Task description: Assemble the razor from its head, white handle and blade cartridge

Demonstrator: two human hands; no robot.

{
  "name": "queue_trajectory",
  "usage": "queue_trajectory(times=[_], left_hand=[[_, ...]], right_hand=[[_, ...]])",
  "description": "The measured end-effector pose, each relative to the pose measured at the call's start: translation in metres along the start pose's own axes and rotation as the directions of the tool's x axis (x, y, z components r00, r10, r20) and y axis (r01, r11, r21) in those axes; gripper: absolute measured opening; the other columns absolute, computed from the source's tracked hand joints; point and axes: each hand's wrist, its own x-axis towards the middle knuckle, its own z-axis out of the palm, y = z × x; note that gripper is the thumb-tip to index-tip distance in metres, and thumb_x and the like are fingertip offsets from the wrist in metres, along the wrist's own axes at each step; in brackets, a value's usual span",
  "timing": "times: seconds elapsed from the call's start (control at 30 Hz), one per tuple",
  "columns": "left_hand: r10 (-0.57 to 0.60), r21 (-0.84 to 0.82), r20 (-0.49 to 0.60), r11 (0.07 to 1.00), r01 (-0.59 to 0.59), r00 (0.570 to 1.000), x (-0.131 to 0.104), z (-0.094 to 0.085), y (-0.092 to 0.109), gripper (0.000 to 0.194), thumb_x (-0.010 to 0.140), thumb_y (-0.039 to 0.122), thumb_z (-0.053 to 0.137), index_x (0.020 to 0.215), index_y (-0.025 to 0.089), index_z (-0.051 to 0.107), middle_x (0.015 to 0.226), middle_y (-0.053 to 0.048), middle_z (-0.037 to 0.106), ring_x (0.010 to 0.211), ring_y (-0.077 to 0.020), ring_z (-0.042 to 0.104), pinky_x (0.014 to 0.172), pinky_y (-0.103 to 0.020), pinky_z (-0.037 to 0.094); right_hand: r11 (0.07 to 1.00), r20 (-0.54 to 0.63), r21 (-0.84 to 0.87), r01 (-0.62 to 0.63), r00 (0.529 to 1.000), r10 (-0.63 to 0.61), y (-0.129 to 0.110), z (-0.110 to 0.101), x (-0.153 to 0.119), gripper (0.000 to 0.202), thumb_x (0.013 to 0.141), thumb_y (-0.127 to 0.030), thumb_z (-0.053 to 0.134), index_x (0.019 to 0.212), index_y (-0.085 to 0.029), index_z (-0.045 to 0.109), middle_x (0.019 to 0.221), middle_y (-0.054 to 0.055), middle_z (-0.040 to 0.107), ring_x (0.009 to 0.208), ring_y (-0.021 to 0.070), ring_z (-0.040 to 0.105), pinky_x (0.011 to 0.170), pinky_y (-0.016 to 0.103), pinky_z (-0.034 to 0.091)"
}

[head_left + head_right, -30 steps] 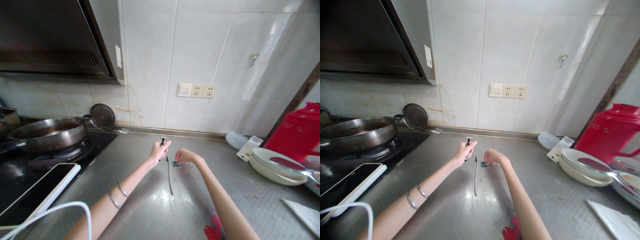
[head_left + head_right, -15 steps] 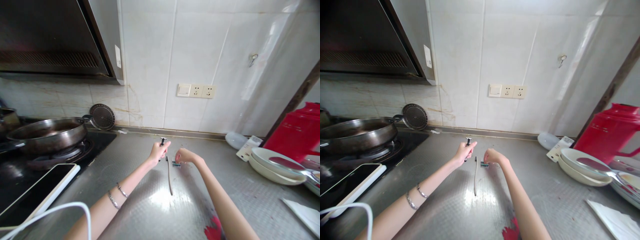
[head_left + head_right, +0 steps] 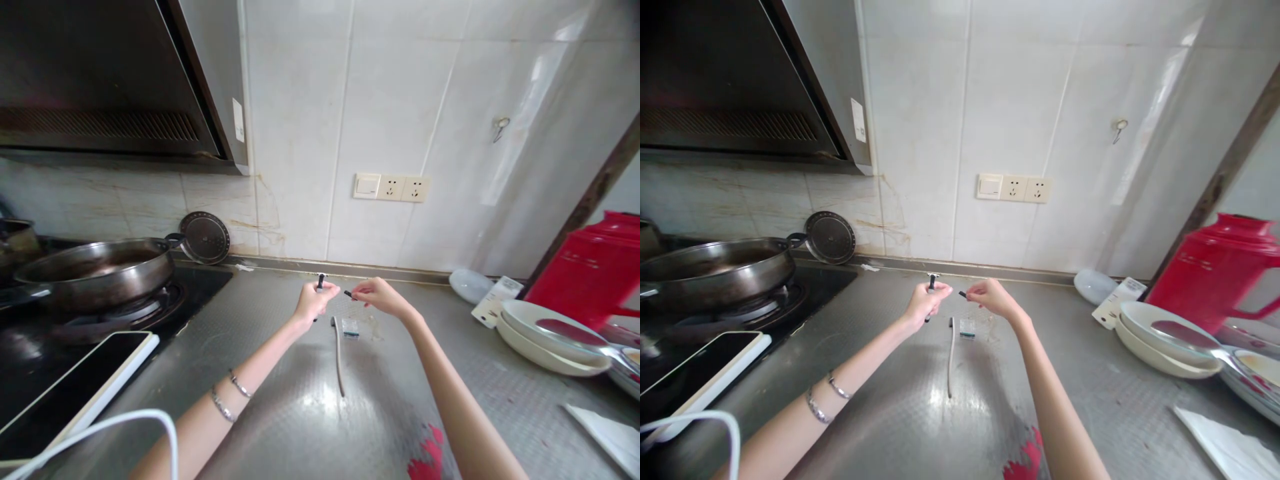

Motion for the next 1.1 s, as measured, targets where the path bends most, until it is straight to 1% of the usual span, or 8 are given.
queue_trajectory(times=[0.17, 0.33, 0.43, 0.6, 0.77, 0.87, 0.97, 1.1], left_hand=[[0.032, -0.003, 0.019, 0.999, -0.032, 0.999, -0.004, -0.002, 0.016, 0.039, 0.059, 0.044, 0.069, 0.078, 0.011, 0.063, 0.037, 0.01, 0.032, 0.031, -0.0027, 0.026, 0.033, -0.017, 0.02], [0.072, 0.01, 0.027, 0.997, -0.072, 0.997, -0.008, -0.001, 0.024, 0.038, 0.059, 0.046, 0.068, 0.072, 0.011, 0.063, 0.038, 0.009, 0.032, 0.032, -0.0025, 0.028, 0.033, -0.017, 0.02], [0.092, -0.002, 0.011, 0.996, -0.092, 0.996, -0.007, -0.001, 0.026, 0.037, 0.06, 0.046, 0.067, 0.071, 0.011, 0.063, 0.036, 0.009, 0.032, 0.031, -0.0028, 0.027, 0.033, -0.018, 0.019], [0.103, -0.122, -0.029, 0.987, -0.106, 0.994, -0.005, -0.004, 0.031, 0.037, 0.058, 0.045, 0.069, 0.072, 0.011, 0.062, 0.035, 0.011, 0.027, 0.03, -0.0016, 0.022, 0.033, -0.018, 0.018], [0.089, -0.17, -0.045, 0.981, -0.095, 0.995, -0.006, -0.005, 0.034, 0.036, 0.056, 0.043, 0.071, 0.071, 0.012, 0.06, 0.035, 0.012, 0.027, 0.031, -0.0015, 0.021, 0.033, -0.017, 0.017], [0.089, -0.164, -0.045, 0.982, -0.095, 0.995, -0.007, -0.005, 0.034, 0.035, 0.058, 0.043, 0.07, 0.072, 0.012, 0.058, 0.036, 0.012, 0.027, 0.031, -0.002, 0.021, 0.033, -0.017, 0.017], [0.11, -0.161, -0.039, 0.98, -0.115, 0.993, -0.006, -0.005, 0.033, 0.035, 0.063, 0.047, 0.065, 0.072, 0.014, 0.055, 0.038, 0.012, 0.026, 0.032, -0.0022, 0.021, 0.034, -0.017, 0.018], [0.213, -0.196, 0.006, 0.958, -0.208, 0.977, -0.006, -0.004, 0.032, 0.038, 0.074, 0.052, 0.049, 0.077, 0.015, 0.055, 0.046, 0.008, 0.032, 0.038, -0.005, 0.03, 0.039, -0.018, 0.029]], right_hand=[[0.991, -0.076, 0.038, 0.131, 0.989, -0.128, -0.037, -0.013, -0.01, 0.031, 0.075, -0.037, 0.051, 0.08, -0.012, 0.069, 0.075, 0.005, 0.066, 0.07, 0.0151, 0.059, 0.051, 0.02, 0.048], [0.98, -0.13, 0.031, 0.198, 0.973, -0.193, -0.054, -0.009, -0.014, 0.031, 0.077, -0.036, 0.05, 0.082, -0.013, 0.07, 0.08, 0.005, 0.067, 0.074, 0.0163, 0.059, 0.051, 0.02, 0.049], [0.975, -0.151, 0.067, 0.212, 0.968, -0.2, -0.056, -0.006, -0.013, 0.029, 0.077, -0.035, 0.051, 0.084, -0.013, 0.069, 0.082, 0.006, 0.067, 0.075, 0.0166, 0.06, 0.05, 0.02, 0.05], [0.968, -0.213, 0.149, 0.203, 0.962, -0.169, -0.055, -0.006, -0.013, 0.032, 0.073, -0.034, 0.057, 0.096, -0.014, 0.066, 0.084, 0.006, 0.068, 0.076, 0.0176, 0.061, 0.047, 0.02, 0.051], [0.958, -0.244, 0.161, 0.237, 0.95, -0.194, -0.054, -0.005, -0.011, 0.029, 0.073, -0.033, 0.057, 0.09, -0.014, 0.068, 0.08, 0.005, 0.068, 0.071, 0.0163, 0.061, 0.048, 0.022, 0.052], [0.956, -0.275, 0.179, 0.231, 0.945, -0.177, -0.055, -0.004, -0.01, 0.03, 0.072, -0.033, 0.058, 0.09, -0.012, 0.069, 0.081, 0.006, 0.068, 0.06, 0.0132, 0.059, 0.047, 0.022, 0.052], [0.955, -0.331, 0.21, 0.208, 0.934, -0.131, -0.055, -0.004, -0.01, 0.034, 0.071, -0.036, 0.058, 0.091, -0.011, 0.068, 0.08, 0.006, 0.069, 0.05, 0.0103, 0.057, 0.043, 0.023, 0.052], [0.951, -0.464, 0.237, 0.199, 0.883, -0.069, -0.054, -0.006, -0.009, 0.037, 0.069, -0.039, 0.059, 0.091, -0.01, 0.069, 0.078, 0.007, 0.069, 0.055, 0.014, 0.06, 0.041, 0.023, 0.052]])
